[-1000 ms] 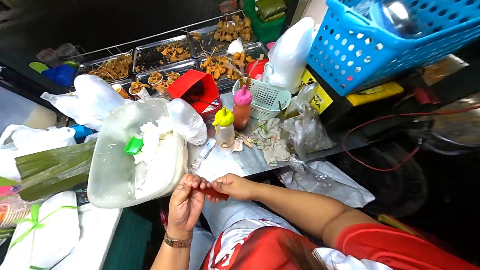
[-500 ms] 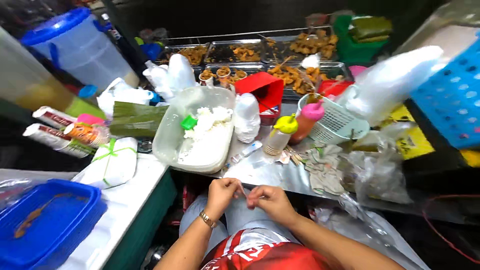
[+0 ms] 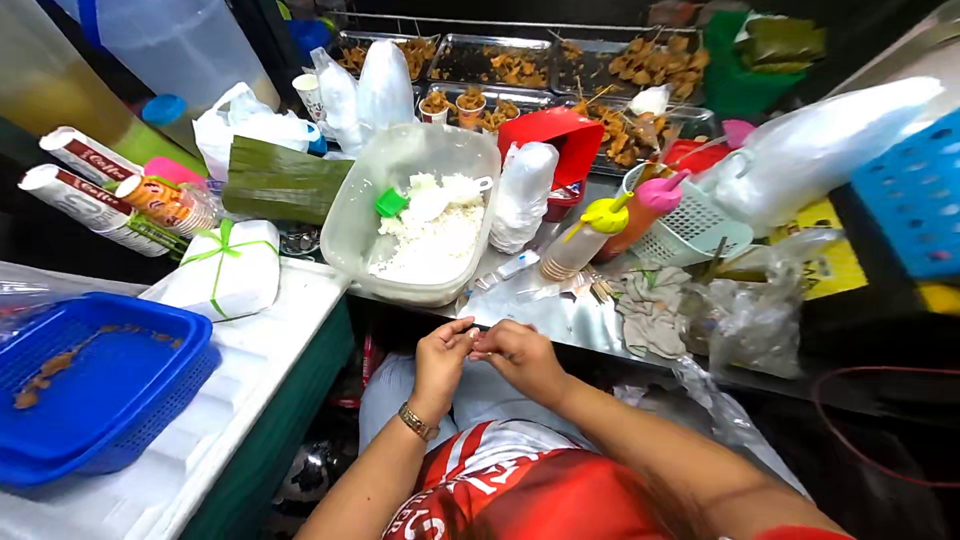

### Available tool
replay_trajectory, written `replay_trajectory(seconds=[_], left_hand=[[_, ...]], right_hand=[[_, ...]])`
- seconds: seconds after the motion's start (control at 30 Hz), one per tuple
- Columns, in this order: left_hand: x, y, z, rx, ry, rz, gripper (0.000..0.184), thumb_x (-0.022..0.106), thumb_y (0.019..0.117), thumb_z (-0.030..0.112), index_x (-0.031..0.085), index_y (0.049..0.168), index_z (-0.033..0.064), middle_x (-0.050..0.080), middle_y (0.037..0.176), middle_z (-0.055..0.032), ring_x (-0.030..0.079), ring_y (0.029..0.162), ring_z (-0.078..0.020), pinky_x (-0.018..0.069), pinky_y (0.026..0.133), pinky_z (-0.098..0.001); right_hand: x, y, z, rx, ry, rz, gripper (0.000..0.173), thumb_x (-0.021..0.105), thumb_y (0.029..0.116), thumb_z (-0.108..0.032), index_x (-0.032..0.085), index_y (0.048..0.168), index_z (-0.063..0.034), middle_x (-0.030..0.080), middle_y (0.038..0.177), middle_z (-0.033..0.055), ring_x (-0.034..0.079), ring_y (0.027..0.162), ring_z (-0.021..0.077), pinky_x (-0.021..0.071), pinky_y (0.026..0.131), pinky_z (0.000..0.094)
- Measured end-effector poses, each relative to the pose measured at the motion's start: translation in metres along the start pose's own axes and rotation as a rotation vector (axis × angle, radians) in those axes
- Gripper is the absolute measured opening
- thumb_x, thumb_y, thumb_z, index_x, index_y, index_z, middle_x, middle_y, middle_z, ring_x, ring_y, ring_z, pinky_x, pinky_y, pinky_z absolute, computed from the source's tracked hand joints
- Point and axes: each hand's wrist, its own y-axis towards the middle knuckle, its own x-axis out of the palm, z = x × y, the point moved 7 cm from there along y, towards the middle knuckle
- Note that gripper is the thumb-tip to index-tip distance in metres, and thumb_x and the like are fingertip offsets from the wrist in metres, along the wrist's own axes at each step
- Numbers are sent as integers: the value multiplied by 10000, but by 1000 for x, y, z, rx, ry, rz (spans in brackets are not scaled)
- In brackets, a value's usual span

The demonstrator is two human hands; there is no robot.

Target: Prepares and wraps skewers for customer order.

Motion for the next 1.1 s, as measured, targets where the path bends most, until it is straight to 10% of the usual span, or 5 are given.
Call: replay_trajectory(seconds=[0.13,0.6,0.77,0.97,1.1], left_hand=[[-7,-12,-17,-281,-245,7,516,626,1007,70,454,1493,36,736,1037,-96,688,793,-103,538,629,-235],[13,-6,-13,-177,-325,-99,455,503,997,-87,365,1423,-10,620,905,-72,643,659,-126,573,629,-275],[41,4,-17,11,-37,-279,342,525,993,-27,465,1329,-14,575,790,-6,517,575,-39,453,541,-201],[48,17,-11,-62,27,-244,291,604,983,11,519,1257,-29,626,765,-16,560,566,-47,487,541,-211],[53,19,-2,-189,-91,-270,297,587,964,-46,527,1251,-5,631,733,-9,537,532,-39,453,496,-186]], right_hand=[[13,-10,-6,-155,-225,32,167,687,956,-150,754,921,-1,722,873,135,712,823,184,580,805,234],[-3,-7,38,346,-164,67,223,552,917,-100,693,872,67,675,886,190,670,811,295,548,737,466],[-11,-12,74,561,0,30,245,594,835,2,657,1069,35,664,1046,175,601,631,167,527,591,376],[-14,-18,84,468,260,-197,271,450,940,-20,719,916,5,728,837,29,647,595,66,565,552,250],[-29,-27,74,383,583,-255,214,555,996,-93,714,1083,20,705,1133,73,722,886,124,638,800,314]])
